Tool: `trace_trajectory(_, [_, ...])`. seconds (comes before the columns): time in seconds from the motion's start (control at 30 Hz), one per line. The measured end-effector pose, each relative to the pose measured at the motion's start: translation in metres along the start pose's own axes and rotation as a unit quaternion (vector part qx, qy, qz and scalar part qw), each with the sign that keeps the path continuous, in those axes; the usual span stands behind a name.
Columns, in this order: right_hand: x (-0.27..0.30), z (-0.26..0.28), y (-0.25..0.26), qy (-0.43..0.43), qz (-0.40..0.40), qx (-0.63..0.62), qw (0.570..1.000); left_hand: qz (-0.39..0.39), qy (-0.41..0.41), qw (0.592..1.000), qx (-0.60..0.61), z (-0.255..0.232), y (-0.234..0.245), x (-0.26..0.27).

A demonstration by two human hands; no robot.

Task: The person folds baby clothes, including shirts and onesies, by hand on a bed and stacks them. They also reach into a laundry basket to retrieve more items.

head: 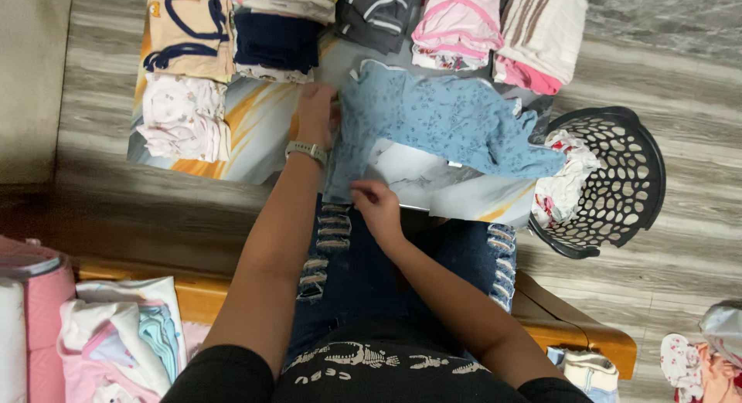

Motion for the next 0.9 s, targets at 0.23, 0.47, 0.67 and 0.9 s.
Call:
trace_trajectory(0.23, [0.0, -0.052, -0.006, -0.172, 0.021, -0.02, 0.985, 0.001, -0.07, 0.89, -0.45, 0.007, -0.003, -0.03])
trace_trajectory(0.47, [-0.006, -0.04, -0.009, -0.258, 0.028, -0.014, 0.966, -0.01, -0.157, 0.875, -0.458, 0.04, 0.024, -0.068])
trace_trajectory(0.67, [-0.007, -0.038, -0.013, -0.314, 0.054, -0.01, 0.948, -0.041, 0.004, 0.946, -0.322, 0.031, 0.029, -0.049])
trace_trajectory(0.9, [-0.013, -0.036, -0.012, -0.361, 0.065, -0.051, 0.929, 0.021, 0.033, 0.967, -0.252, 0.021, 0.015, -0.038])
Point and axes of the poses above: each hand's wrist, its own x-axis away from the middle knuckle, its own y-axis out of the back of the hand, z = x × y, the point moved 3 cm from there along -x, towards the middle knuckle
